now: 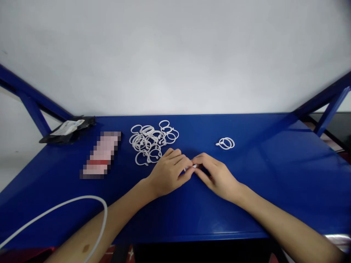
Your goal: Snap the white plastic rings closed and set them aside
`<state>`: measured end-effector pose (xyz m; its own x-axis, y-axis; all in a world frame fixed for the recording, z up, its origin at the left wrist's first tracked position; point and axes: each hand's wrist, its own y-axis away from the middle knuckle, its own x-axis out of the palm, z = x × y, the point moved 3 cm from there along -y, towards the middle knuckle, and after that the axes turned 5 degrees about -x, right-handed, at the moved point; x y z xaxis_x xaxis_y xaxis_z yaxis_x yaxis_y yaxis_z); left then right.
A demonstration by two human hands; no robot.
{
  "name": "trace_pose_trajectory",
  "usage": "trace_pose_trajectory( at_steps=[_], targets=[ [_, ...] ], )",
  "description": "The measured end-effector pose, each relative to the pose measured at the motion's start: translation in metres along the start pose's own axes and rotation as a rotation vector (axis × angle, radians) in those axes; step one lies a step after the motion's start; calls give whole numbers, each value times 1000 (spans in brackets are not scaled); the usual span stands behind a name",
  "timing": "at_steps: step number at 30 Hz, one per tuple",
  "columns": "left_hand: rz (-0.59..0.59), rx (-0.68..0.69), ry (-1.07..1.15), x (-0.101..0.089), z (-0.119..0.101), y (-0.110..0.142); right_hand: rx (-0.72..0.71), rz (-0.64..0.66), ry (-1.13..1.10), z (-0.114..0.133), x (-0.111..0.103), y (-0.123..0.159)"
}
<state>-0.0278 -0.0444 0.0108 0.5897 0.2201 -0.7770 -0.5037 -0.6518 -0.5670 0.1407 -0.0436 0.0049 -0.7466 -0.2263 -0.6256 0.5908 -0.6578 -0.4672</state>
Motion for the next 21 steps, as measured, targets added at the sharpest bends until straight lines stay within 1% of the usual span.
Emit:
trace_pose_trajectory(
  at_steps=[3,5,8,10,15,18,21],
  targets=[
    [-10,-66,103,0,3,1,136,-77,-72,-6,-6,-2],
    [-33,-141,163,-1,7,2,247,-125,-117,-10,-9,-1],
    [-58,-249,206,-2,12,2,333,-139,-207,-13,-8,0],
    [-57,-258,207,-2,15,1,339,-123,-235,-14,-7,0],
    [-58,-164,214,-2,14,-1,266,-66,-203,-11,-5,0],
    [-119,-103,215,-1,10,0,212,-60,-169,-9,-6,-1],
    [-201,-72,189,-1,4,2,170,-39,-131,-6,-7,-1]
  ],
)
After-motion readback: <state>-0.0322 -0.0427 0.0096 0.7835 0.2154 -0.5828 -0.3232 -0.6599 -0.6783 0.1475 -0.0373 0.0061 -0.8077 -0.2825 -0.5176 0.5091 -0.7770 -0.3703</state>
